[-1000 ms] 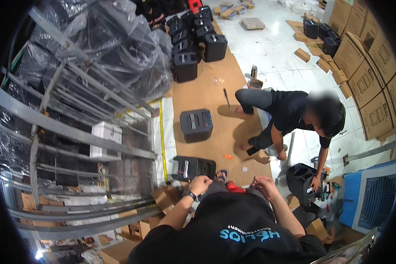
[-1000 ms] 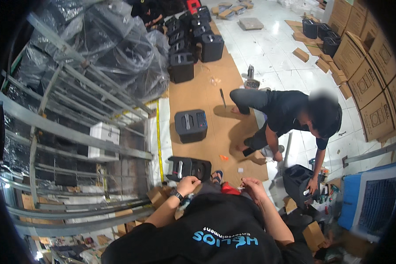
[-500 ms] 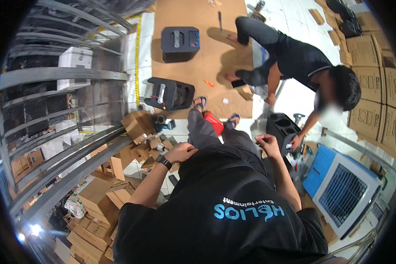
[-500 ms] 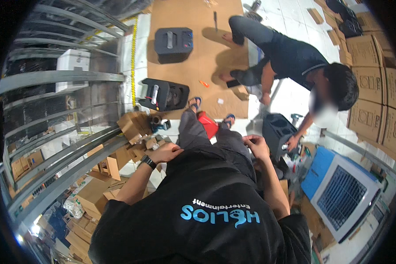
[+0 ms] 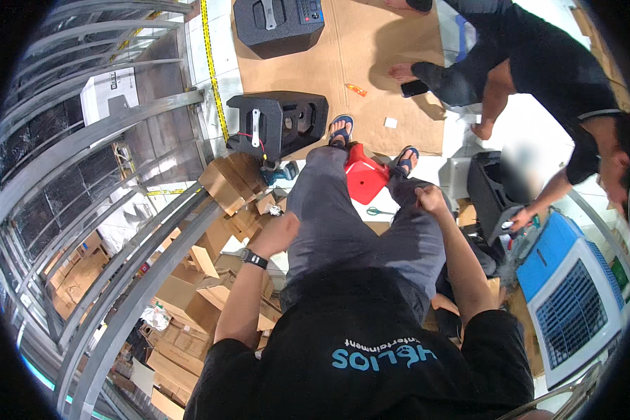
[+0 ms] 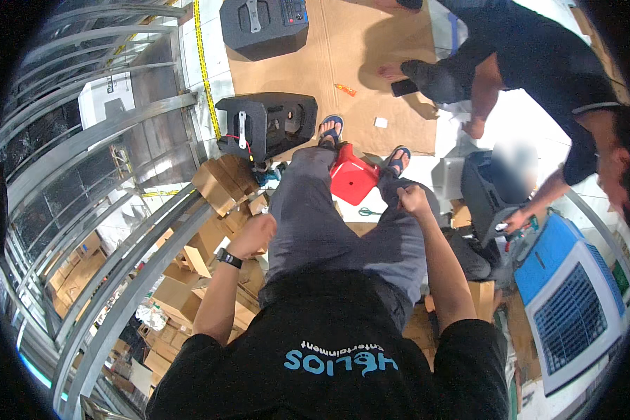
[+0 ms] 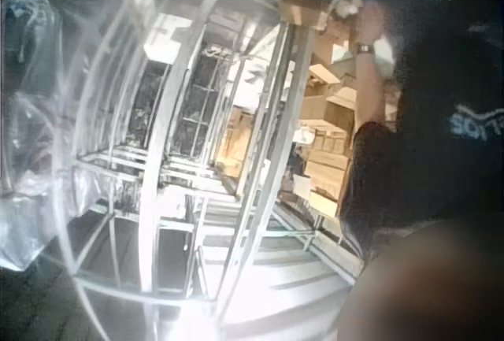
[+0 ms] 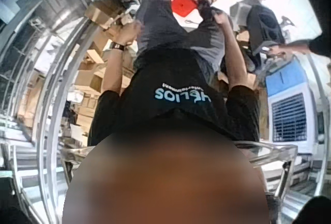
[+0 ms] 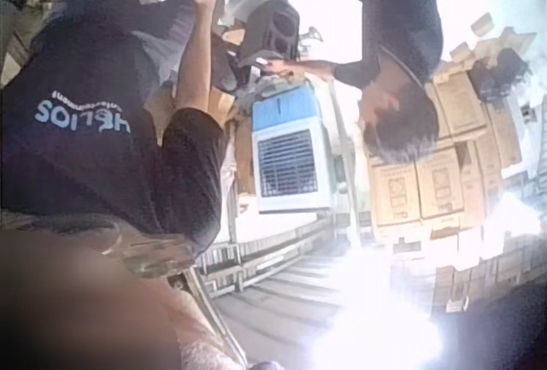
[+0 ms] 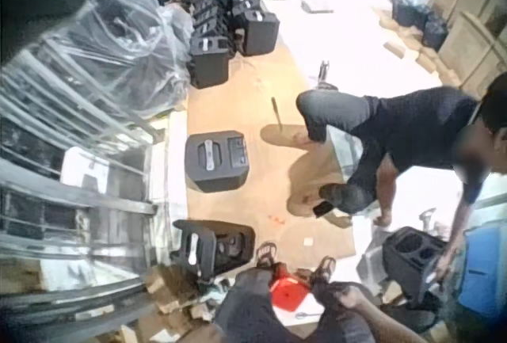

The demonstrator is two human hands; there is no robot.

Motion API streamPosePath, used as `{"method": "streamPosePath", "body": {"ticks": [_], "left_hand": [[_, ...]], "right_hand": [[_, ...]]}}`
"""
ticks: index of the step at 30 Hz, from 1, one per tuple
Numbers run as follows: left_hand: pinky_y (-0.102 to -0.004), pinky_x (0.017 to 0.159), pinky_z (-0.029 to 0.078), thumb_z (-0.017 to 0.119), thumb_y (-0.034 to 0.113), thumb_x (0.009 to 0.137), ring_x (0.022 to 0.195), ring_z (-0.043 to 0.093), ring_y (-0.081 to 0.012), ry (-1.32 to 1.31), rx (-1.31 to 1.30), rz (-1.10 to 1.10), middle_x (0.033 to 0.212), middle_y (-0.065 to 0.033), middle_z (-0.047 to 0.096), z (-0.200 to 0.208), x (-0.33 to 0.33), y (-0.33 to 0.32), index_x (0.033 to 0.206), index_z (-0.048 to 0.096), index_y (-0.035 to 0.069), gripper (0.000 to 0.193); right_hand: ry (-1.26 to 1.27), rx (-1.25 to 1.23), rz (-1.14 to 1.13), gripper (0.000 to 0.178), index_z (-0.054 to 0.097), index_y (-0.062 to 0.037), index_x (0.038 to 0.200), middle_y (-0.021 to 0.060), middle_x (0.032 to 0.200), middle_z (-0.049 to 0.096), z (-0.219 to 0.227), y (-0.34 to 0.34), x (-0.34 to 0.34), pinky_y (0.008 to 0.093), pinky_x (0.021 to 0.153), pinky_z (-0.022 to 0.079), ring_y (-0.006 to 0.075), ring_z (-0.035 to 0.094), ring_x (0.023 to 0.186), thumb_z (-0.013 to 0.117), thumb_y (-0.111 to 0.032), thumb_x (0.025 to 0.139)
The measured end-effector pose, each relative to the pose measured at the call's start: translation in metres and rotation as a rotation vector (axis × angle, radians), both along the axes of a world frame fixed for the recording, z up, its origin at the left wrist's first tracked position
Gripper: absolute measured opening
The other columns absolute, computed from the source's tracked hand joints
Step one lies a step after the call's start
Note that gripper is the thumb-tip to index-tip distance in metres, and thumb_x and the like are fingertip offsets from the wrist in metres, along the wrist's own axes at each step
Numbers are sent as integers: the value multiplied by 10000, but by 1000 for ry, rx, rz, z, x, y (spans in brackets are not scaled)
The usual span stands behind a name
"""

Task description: The person sits on the floor and assembles a portable speaker by connecting internal wires and inserting a circuit board into the speaker casing. They handle wires, a circuit board, and the speaker casing while another person works nearby.

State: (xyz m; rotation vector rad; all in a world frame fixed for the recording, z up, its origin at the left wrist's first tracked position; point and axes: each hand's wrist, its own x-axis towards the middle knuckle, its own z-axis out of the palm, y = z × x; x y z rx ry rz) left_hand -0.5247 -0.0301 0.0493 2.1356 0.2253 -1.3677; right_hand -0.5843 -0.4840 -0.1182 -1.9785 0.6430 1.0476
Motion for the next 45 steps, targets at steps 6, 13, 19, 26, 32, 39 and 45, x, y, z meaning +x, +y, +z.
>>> {"method": "streamPosePath", "body": {"ticks": [6,13,19,26,32,39,45], "left_hand": [[-471,953,472,720,228,864,1074,599,-373,-674,314,230,1153,-190,632,-173,88,33,1185,572,1,420],[-511,1193,313,823,412,816,1444,364,-453,-1012,695,124,1539,-313,398,-345,119,40,1506,421,-13,904],[-502,1166,352,815,331,848,1394,442,-452,-1136,692,211,1551,-260,423,-373,109,51,1378,568,-24,684],[-443,1116,406,829,339,845,1324,514,-378,-1181,636,259,1407,-225,530,-374,111,55,1270,620,-87,637],[-412,1028,449,833,435,828,1158,561,-331,-1200,705,222,1189,-184,556,-365,117,84,1234,668,-84,679],[-376,896,521,836,489,807,952,669,-294,-1204,577,332,1025,-171,683,-354,134,149,1219,701,-42,686],[-366,924,545,845,592,736,999,735,-282,-1116,621,473,1082,-206,754,-345,147,193,1228,725,24,761]], "right_hand": [[158,-326,166,507,790,-35,959,271,1089,722,-179,38,30,463,971,540,411,705,1050,613,-482,800],[8,-360,268,531,749,27,1009,281,1064,720,-379,39,107,519,916,551,431,696,1049,634,-456,821],[-443,-314,357,408,730,30,838,290,839,701,-491,26,219,525,769,578,430,717,823,652,-371,829],[-410,119,504,372,723,55,881,272,812,698,-482,31,303,457,775,554,296,743,786,649,-305,931],[-560,168,573,285,734,-4,1044,236,969,725,-435,-12,237,434,838,544,355,726,949,625,-238,922],[-457,2,933,235,719,-26,1034,198,923,728,-403,-65,170,443,797,549,349,717,882,669,-195,878],[-531,-89,801,317,723,-11,1067,197,994,742,-327,-59,180,464,879,554,377,714,932,680,-228,840]]}}
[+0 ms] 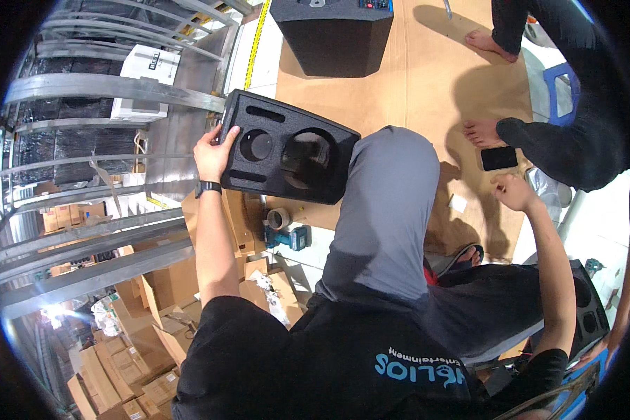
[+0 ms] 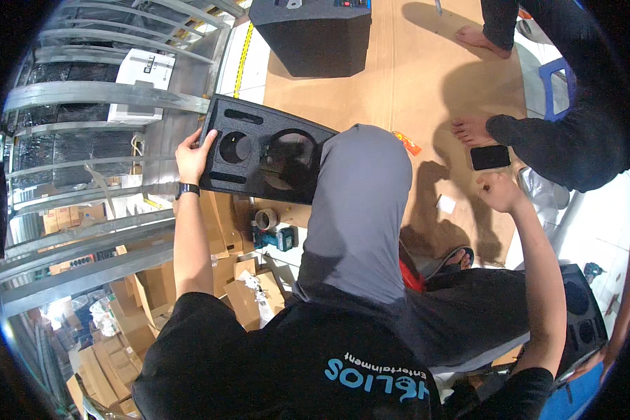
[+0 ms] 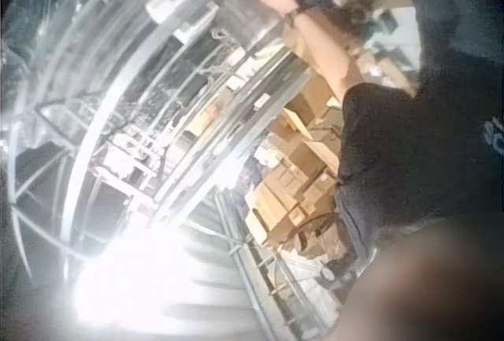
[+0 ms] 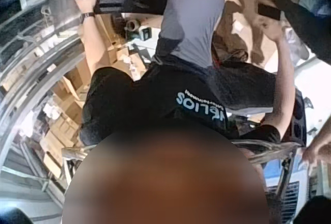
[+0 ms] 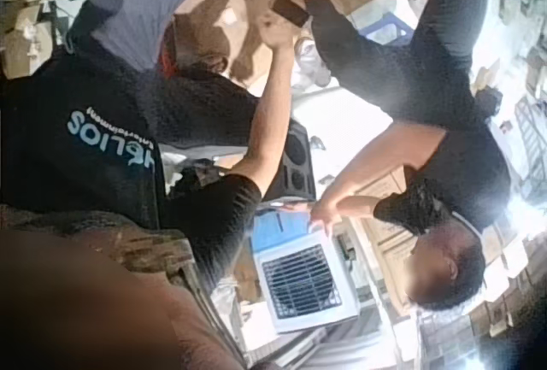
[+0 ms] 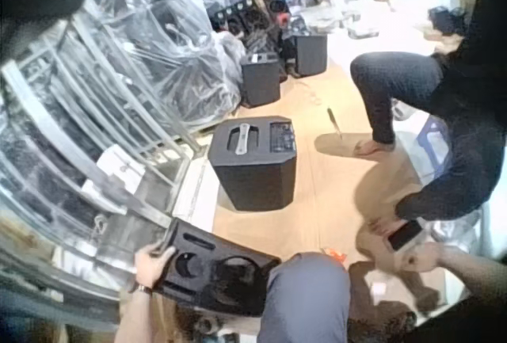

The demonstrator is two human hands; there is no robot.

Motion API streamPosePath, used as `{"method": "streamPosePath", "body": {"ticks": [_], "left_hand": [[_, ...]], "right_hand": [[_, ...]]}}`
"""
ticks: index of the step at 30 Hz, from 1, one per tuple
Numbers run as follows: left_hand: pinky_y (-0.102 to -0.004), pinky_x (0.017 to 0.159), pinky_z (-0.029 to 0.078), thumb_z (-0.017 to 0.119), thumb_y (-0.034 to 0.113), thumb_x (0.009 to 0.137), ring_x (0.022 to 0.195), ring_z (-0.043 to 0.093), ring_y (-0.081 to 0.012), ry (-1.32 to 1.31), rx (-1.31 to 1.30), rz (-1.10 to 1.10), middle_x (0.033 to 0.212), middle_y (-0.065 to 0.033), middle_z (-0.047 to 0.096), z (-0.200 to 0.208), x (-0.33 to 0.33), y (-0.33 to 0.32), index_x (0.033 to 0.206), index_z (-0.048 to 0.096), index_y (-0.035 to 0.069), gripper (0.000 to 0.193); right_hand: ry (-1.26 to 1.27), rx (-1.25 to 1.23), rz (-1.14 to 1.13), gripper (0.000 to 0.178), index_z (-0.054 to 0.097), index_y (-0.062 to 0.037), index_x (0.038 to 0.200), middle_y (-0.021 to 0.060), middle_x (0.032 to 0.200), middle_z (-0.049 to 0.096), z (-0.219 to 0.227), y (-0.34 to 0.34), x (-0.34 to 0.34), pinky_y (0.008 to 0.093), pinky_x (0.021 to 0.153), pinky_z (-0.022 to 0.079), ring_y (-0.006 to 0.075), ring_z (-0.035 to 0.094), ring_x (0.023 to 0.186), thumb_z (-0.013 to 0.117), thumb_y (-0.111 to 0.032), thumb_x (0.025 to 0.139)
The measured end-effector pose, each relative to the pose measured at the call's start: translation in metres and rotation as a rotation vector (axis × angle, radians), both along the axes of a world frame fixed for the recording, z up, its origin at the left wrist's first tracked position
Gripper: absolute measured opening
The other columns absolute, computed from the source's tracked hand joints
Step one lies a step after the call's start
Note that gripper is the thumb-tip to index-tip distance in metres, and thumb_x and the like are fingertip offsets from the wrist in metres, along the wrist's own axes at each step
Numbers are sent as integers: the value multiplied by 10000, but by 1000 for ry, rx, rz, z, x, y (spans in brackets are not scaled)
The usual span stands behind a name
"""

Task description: The person sits on the floor and assembles a portable speaker by connecting internal wires and inserting a circuit board into the speaker casing. They handle wires, a circuit board, and the speaker casing while another person works nearby.

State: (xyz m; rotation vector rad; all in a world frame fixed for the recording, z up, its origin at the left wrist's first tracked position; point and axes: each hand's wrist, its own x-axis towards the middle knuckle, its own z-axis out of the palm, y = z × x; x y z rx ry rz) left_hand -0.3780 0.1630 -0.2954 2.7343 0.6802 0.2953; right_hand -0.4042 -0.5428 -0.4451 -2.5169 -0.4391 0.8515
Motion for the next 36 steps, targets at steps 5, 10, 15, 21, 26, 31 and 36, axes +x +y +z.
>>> {"method": "streamPosePath", "body": {"ticks": [5,10,15,21,26,31,36], "left_hand": [[-427,1003,511,759,684,763,1120,692,-366,59,38,-22,1153,-240,723,0,9,30,1265,716,79,787],[-446,1000,509,685,715,808,1139,673,-389,99,74,-13,1161,-242,715,-3,23,53,1273,714,111,762],[-473,998,507,592,760,839,1125,668,-414,125,129,-11,1142,-242,717,-6,30,70,1210,747,129,748],[-458,1012,495,566,765,852,1156,660,-401,131,55,-16,1163,-233,716,-5,27,75,1231,735,128,760],[-461,1009,497,561,762,860,1164,658,-396,58,66,-76,1175,-238,711,-7,18,63,1275,710,115,782],[-480,976,515,609,619,906,1111,665,-408,-12,114,-111,1154,-276,693,-12,7,34,1268,698,49,680],[-487,979,504,615,568,923,1125,650,-410,8,138,-101,1157,-247,688,-15,-7,-2,1290,670,32,652]], "right_hand": [[-149,-13,-32,361,712,27,1112,231,1002,737,57,10,21,438,869,562,369,725,931,684,-196,830],[-187,-65,-118,349,710,41,1123,246,931,734,97,12,22,411,809,572,361,731,877,700,-161,839],[-154,-76,-146,330,693,46,1157,186,940,743,104,-3,-25,375,775,573,273,723,836,698,-150,892],[32,-296,-153,410,704,19,1210,192,953,754,89,-37,-71,387,838,573,317,728,883,656,-188,858],[78,-325,-192,416,686,0,1246,171,1007,747,113,-8,-53,376,873,554,282,717,934,664,-218,893],[-147,67,-276,400,662,-1,1284,166,1017,735,109,51,-41,363,826,549,239,706,908,689,-189,933],[132,-176,-116,453,654,-5,1305,182,1088,738,89,34,-54,378,868,555,277,721,968,709,-219,909]]}}
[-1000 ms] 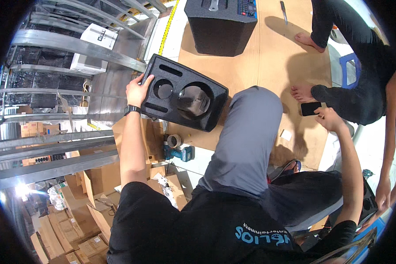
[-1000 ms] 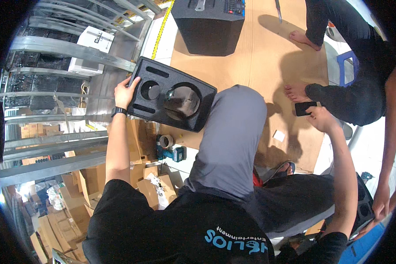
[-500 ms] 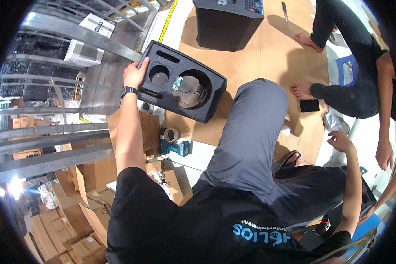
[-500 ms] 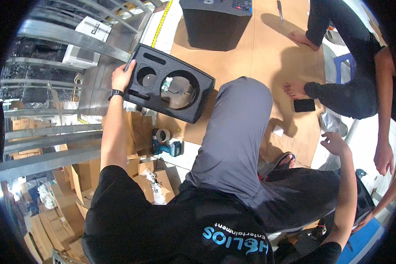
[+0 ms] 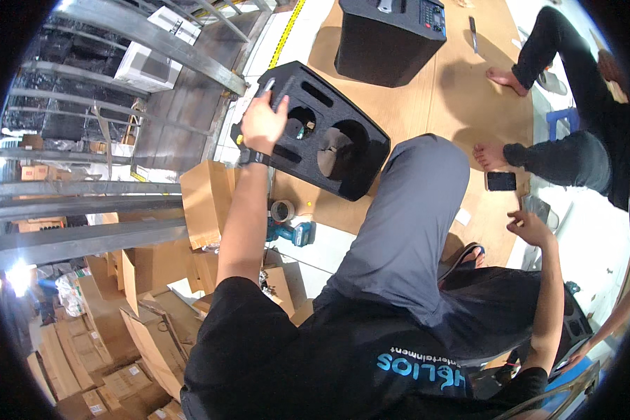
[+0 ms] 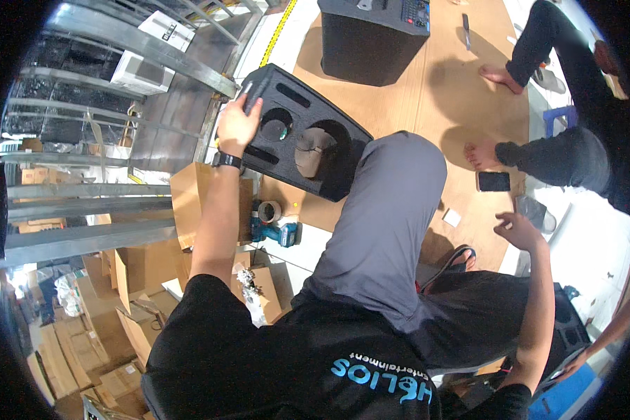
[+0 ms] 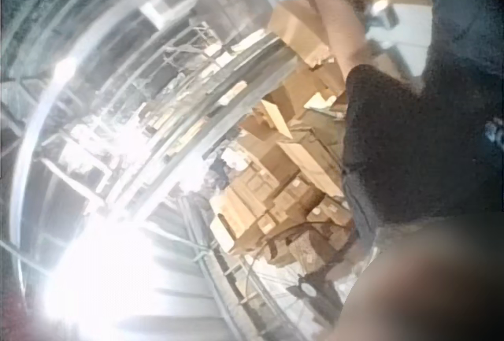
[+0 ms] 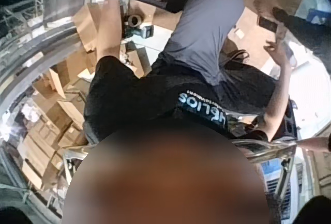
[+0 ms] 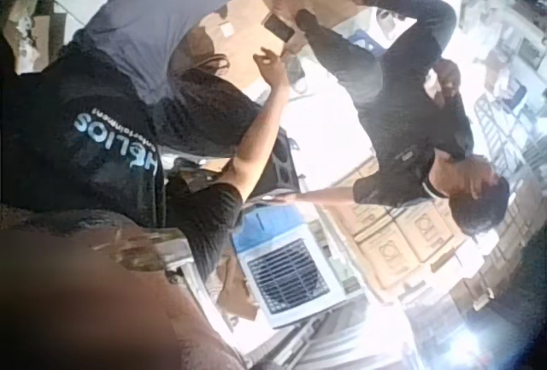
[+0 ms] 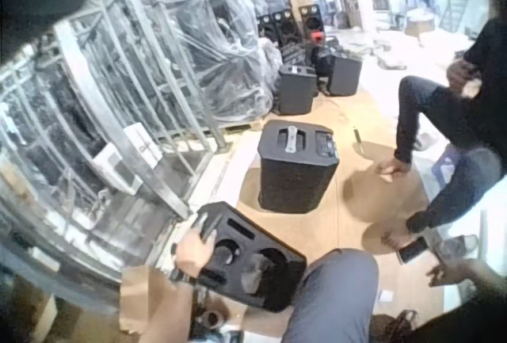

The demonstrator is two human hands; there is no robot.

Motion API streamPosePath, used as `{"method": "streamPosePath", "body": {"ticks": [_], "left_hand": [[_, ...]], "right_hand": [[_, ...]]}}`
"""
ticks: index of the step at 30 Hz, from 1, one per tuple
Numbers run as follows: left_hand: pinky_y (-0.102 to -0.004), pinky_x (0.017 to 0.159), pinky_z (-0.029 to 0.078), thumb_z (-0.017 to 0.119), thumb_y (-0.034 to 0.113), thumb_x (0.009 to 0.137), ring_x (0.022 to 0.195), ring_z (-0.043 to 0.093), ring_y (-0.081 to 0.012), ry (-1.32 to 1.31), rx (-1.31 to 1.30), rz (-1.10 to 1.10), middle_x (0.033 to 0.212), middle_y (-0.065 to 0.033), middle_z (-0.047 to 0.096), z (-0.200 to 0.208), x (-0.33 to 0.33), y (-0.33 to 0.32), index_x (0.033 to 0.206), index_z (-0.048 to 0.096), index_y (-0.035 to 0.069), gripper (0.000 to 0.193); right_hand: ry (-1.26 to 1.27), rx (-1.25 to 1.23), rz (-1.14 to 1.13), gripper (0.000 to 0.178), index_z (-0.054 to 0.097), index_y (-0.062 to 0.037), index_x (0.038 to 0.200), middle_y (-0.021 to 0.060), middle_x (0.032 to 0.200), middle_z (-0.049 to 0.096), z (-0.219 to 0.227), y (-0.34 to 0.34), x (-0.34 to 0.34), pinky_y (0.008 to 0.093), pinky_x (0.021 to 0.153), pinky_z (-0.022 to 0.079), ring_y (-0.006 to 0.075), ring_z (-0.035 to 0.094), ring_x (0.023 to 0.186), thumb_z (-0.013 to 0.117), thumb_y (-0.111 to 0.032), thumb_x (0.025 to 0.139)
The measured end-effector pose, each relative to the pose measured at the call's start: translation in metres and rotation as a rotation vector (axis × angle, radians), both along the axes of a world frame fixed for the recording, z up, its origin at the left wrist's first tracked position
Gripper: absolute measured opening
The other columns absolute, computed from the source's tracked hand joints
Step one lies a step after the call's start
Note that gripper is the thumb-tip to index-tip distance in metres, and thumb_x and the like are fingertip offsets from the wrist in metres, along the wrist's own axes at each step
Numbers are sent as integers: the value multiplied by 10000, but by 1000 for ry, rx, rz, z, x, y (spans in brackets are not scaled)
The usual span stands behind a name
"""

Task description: The person sits on the floor and assembles a portable speaker by connecting internal wires and inserting a circuit board into the speaker casing. They handle wires, a circuit board, and the speaker casing while another person works nearby.

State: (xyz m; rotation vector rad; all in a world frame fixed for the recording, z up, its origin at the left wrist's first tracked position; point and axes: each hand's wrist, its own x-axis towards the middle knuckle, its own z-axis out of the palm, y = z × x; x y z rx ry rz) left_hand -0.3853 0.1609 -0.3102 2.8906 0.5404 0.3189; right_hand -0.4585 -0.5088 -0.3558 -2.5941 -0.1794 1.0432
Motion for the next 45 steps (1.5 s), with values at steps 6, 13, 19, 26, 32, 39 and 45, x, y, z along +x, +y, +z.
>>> {"method": "streamPosePath", "body": {"ticks": [6,13,19,26,32,39,45], "left_hand": [[-498,1027,470,718,457,887,1214,593,-373,-49,-55,-48,1283,-203,627,-14,-33,-86,1378,568,-7,691],[-531,985,457,761,428,861,1247,518,-314,-55,-59,-10,1312,-122,567,-24,-55,-141,1459,489,17,774],[-461,1070,460,753,366,912,1282,564,-341,-218,-566,-378,1331,-213,608,-17,-66,-81,1269,655,-17,533],[-321,923,521,609,194,1012,1057,686,-194,-301,-568,-171,1142,-121,744,-43,-62,73,1236,706,44,287],[-439,940,516,499,577,1000,1008,695,-393,23,-455,-26,1082,-195,738,-103,-26,105,1177,734,109,553],[-496,788,507,451,560,1019,851,676,-438,53,-312,11,795,-249,678,-78,-48,85,868,741,30,623],[-579,1031,390,370,624,1024,1016,665,-414,-4,-160,268,981,-232,728,-86,-93,53,1021,783,108,661]], "right_hand": [[-160,-92,-87,449,654,-5,1298,182,1099,734,-13,-21,29,388,867,563,298,728,947,696,-237,916],[-121,212,-65,371,653,-17,1292,155,1056,736,-27,28,37,365,828,566,238,720,914,674,-170,954],[-356,516,-155,309,668,3,1251,136,1069,736,12,96,35,314,842,546,186,709,920,650,-140,978],[-636,687,-204,301,673,9,1242,117,1045,728,88,200,15,300,852,536,166,695,946,653,-129,975],[-512,645,-90,938,207,156,1524,346,1378,535,72,370,-21,462,1077,457,431,565,1271,720,-331,908],[-247,686,-188,923,122,250,1476,454,1337,490,30,453,-11,434,1115,426,484,527,1298,680,-258,944],[-406,740,-133,611,472,165,1337,371,1059,656,24,444,32,496,917,543,468,669,1043,712,-165,882]]}}
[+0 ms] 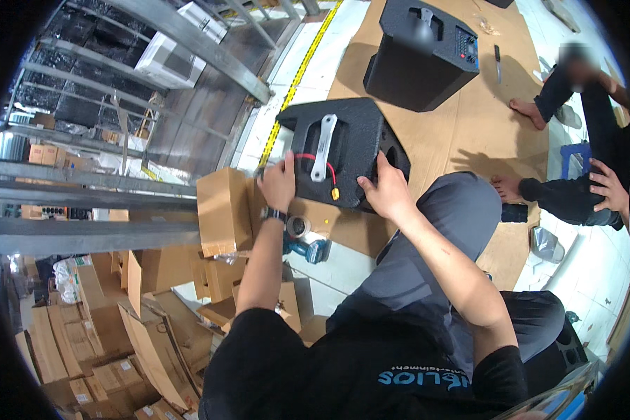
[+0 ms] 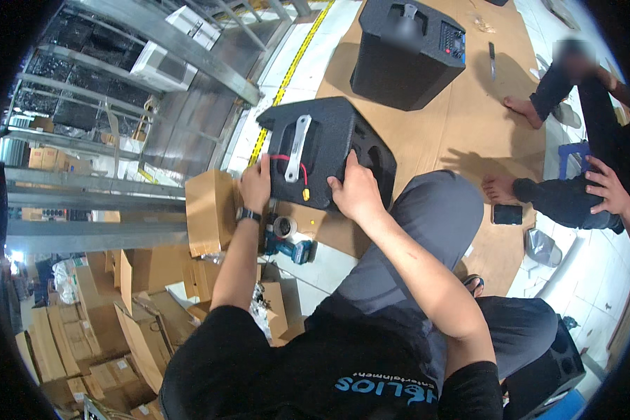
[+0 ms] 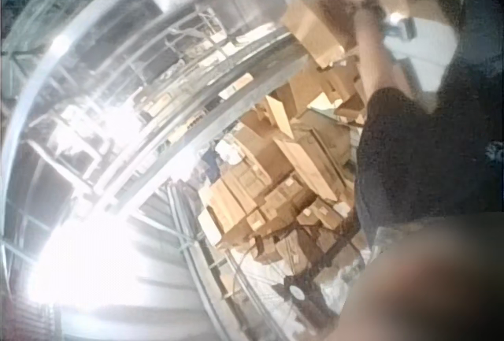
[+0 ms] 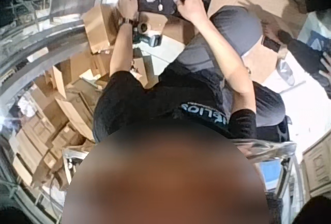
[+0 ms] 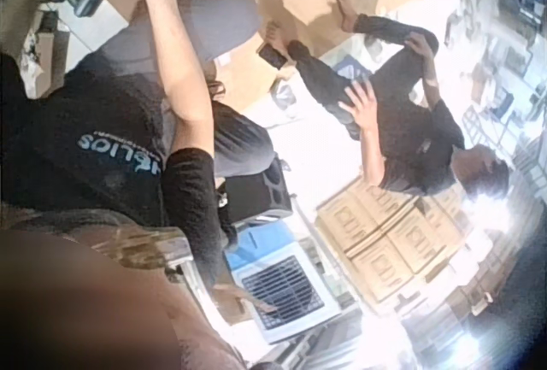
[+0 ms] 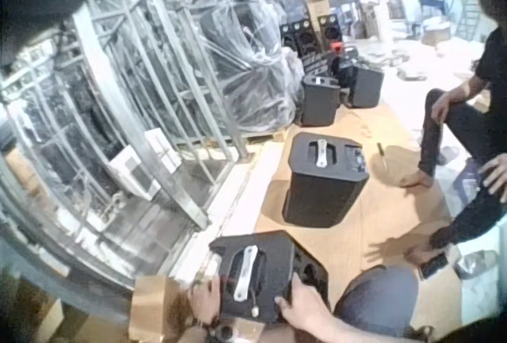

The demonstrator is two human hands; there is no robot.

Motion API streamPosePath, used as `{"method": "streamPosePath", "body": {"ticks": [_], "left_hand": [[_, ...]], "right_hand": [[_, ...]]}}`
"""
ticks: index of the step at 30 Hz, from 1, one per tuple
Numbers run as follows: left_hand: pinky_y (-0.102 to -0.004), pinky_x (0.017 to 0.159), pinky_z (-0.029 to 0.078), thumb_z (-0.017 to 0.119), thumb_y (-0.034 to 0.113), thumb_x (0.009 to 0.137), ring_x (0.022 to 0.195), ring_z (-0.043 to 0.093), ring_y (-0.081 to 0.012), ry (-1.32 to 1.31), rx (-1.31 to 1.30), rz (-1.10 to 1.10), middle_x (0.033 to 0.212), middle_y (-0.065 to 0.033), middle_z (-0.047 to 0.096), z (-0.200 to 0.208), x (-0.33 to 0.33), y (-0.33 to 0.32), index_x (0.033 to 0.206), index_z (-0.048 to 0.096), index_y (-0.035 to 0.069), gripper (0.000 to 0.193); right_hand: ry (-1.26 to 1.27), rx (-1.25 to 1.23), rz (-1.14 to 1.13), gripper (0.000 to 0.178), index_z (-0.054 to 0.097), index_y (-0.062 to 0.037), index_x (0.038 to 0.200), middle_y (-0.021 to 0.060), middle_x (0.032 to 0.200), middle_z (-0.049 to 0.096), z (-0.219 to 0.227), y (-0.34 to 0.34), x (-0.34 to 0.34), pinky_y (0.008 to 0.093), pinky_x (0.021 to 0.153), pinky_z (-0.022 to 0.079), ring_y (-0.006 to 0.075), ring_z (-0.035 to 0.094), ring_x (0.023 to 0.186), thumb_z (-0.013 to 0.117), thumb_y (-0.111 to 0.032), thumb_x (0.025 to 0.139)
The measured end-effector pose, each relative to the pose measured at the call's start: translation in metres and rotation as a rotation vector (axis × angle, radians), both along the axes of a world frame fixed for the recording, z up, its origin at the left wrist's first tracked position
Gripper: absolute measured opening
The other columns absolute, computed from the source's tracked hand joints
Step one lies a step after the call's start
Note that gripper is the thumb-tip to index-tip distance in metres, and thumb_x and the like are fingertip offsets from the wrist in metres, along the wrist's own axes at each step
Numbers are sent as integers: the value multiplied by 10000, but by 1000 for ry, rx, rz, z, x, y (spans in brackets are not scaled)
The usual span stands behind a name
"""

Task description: The person sits on the floor and assembles a portable speaker by connecting internal wires and inserting a circuit board into the speaker casing. They handle wires, a circuit board, and the speaker casing while another person works nearby.

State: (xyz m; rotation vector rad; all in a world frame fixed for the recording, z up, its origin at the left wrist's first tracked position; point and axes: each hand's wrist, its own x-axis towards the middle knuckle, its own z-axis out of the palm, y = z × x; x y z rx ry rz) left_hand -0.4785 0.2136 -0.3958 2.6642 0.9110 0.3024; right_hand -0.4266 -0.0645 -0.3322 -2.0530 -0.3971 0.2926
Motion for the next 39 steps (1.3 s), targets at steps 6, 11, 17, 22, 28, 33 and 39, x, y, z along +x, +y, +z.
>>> {"method": "streamPosePath", "body": {"ticks": [6,11,17,22,28,33,39], "left_hand": [[-530,881,515,418,670,992,1017,687,-436,-12,-213,90,1051,-234,735,17,-37,-69,1195,744,120,671],[-485,891,509,554,661,940,993,697,-411,106,-390,-32,1002,-242,739,27,-37,-104,1108,735,-12,717],[-441,869,485,842,333,819,996,603,-337,-310,-140,-170,1026,-123,614,47,-14,-110,1103,669,15,460],[-399,848,483,802,139,828,961,581,-321,-356,61,-463,994,-115,589,40,-5,-99,896,720,71,126],[-402,732,516,641,153,976,811,635,-262,-258,-231,31,913,-110,630,-9,-14,-21,994,600,18,142],[-344,653,526,523,304,1064,731,575,-151,-629,-1242,326,896,-14,603,-43,-77,3,1122,543,95,218],[-333,834,469,607,331,1028,865,546,-134,-672,-1173,367,918,-9,604,-72,-119,-51,1051,614,90,242]], "right_hand": [[130,-288,-17,478,650,-43,1266,241,1177,690,12,0,61,494,987,525,414,657,1126,721,-304,872],[145,-137,-169,463,621,-131,1376,200,1237,685,11,-15,92,505,1008,511,386,639,1175,664,-295,945],[-119,-25,-26,524,563,-100,1417,222,1204,678,-11,-27,81,501,992,505,409,630,1150,671,-299,945],[-279,-121,-34,663,444,-131,1516,236,1177,593,-10,-27,62,498,953,505,422,601,1090,678,-346,934],[-496,-291,21,590,575,-218,1437,263,1521,402,1,-27,47,547,1050,414,413,443,1337,719,-388,891],[-493,-464,21,690,525,-208,1460,248,1572,350,12,-21,40,580,1081,374,408,402,1387,747,-436,848],[-290,-684,-88,1062,341,-232,1575,269,1602,270,30,-5,13,687,973,443,477,407,1374,807,-643,714]]}}
